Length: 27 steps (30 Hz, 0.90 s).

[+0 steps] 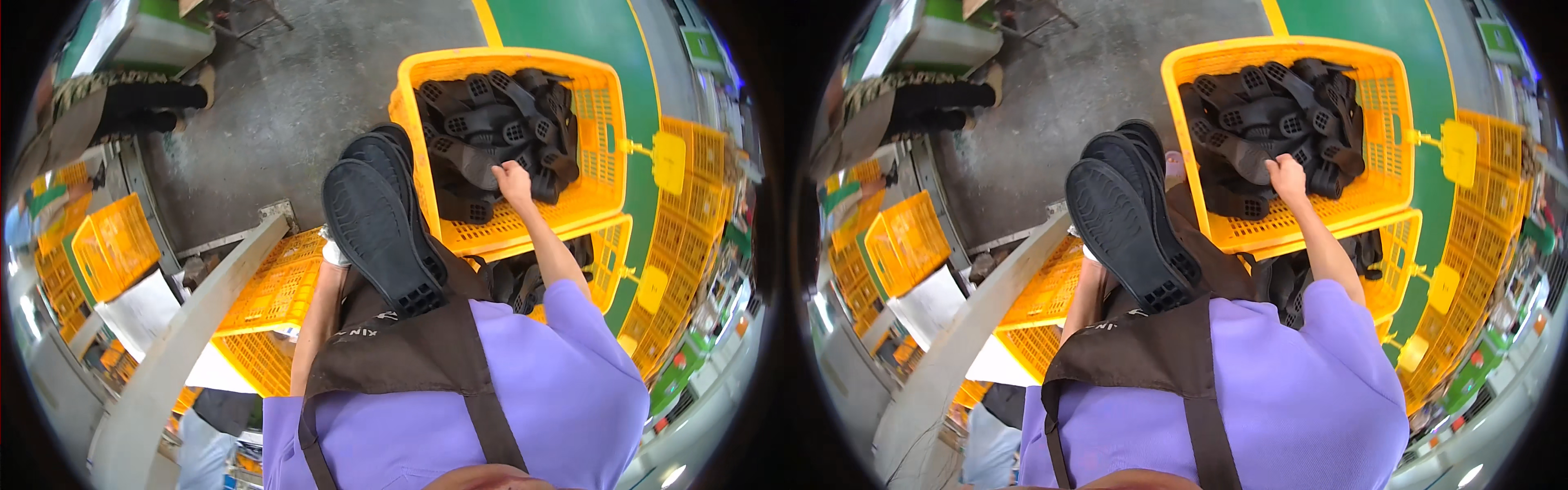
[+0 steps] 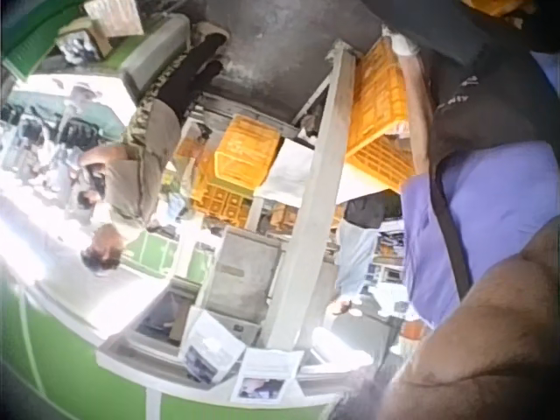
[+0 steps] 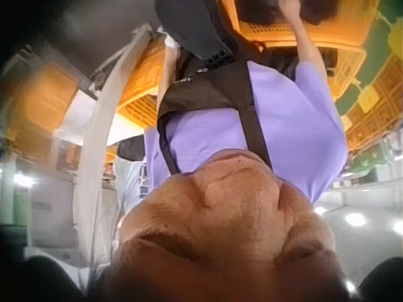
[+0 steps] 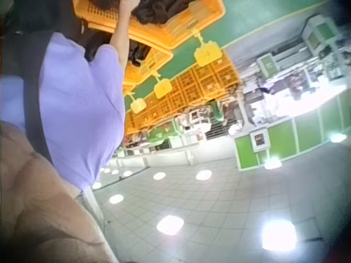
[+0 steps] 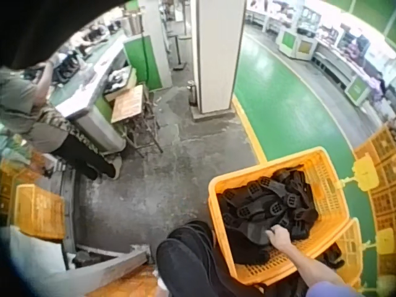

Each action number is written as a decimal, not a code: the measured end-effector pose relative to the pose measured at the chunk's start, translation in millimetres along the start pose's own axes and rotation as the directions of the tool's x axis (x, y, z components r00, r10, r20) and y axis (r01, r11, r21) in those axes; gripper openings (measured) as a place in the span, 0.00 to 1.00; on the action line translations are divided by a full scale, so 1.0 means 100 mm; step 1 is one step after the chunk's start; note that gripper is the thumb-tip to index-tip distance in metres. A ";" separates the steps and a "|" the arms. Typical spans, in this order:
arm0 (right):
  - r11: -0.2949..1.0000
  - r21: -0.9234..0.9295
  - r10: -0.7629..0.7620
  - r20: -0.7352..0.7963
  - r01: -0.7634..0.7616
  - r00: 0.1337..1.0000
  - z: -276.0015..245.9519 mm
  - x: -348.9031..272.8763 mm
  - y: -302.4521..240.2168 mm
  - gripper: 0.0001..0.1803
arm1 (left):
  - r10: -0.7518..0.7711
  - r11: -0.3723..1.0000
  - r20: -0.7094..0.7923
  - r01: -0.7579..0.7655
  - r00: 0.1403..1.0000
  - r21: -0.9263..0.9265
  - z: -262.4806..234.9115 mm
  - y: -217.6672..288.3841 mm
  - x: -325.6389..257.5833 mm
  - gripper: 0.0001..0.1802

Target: The person applies a liquid substance to the bottom of black shoe soles using a brush. They retrieve soles from a yellow basket, apply the substance to the textured surface, and place the treated soles on a conveyor belt. The process is repeated for multiple soles.

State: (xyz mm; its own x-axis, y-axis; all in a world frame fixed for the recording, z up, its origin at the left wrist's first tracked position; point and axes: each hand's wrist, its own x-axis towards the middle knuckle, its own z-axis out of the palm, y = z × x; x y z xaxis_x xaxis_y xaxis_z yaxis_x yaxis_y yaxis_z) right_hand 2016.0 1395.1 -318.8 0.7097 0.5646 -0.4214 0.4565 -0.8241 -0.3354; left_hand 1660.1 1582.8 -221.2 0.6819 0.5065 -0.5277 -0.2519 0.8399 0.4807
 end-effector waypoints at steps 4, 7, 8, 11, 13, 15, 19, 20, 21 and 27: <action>0.861 -0.054 -0.508 -0.134 0.506 0.851 -0.70 -0.01 -0.58 0.12 | 0.083 0.996 0.002 -0.083 0.997 -0.023 -0.07 -0.12 -0.27 0.24; 0.693 -0.027 -0.720 -0.067 0.721 0.690 -1.50 -0.27 -1.22 0.09 | 0.160 0.986 0.001 -0.160 0.987 -0.044 -0.12 -0.25 -0.51 0.24; 0.647 -0.040 -0.762 -0.006 0.761 0.648 -1.77 -0.36 -1.39 0.10 | 0.185 0.982 0.005 -0.184 0.983 -0.047 -0.13 -0.30 -0.60 0.24; 0.542 0.041 -0.838 0.098 0.839 0.537 -2.47 -0.78 -1.97 0.10 | 0.278 0.960 -0.009 -0.278 0.961 -0.042 -0.22 -0.48 -0.96 0.24; 0.634 0.339 -0.773 0.304 0.695 0.557 -2.91 -1.02 -2.37 0.11 | 0.349 0.936 -0.018 -0.349 0.937 -0.040 -0.27 -0.60 -1.22 0.23; 0.453 0.403 -0.878 0.355 0.795 0.320 -3.01 -1.30 -2.85 0.13 | 0.423 0.905 -0.025 -0.424 0.906 -0.036 -0.31 -0.72 -1.49 0.23; 0.040 0.456 -0.908 0.387 0.889 -0.158 -2.18 -1.79 -3.98 0.23 | 0.588 0.808 -0.070 -0.589 0.806 -0.001 -0.44 -0.99 -1.98 0.23; 0.018 0.530 -0.863 0.436 0.848 -0.254 -1.83 -2.10 -4.15 0.24 | 0.585 0.811 -0.066 -0.585 0.808 0.019 -0.48 -1.01 -2.05 0.23; -0.022 0.611 -0.798 0.465 0.791 -0.382 -1.46 -2.63 -4.33 0.21 | 0.615 0.788 -0.091 -0.615 0.783 0.028 -0.56 -1.09 -2.17 0.23; -0.388 0.639 -0.352 0.564 0.665 -0.747 0.12 -4.72 -4.25 0.19 | 0.774 0.610 -0.328 -0.777 0.542 0.157 -0.86 -1.71 -3.11 0.22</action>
State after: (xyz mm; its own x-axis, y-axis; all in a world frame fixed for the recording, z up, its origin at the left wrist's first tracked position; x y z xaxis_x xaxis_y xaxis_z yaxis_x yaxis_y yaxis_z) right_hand 1480.5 1479.0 12.8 -0.9935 -0.1061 -0.0421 -0.0482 0.7239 -0.6882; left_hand 1431.4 1298.6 -199.4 -0.0510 0.9883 -0.1436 -0.5751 0.0885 0.8133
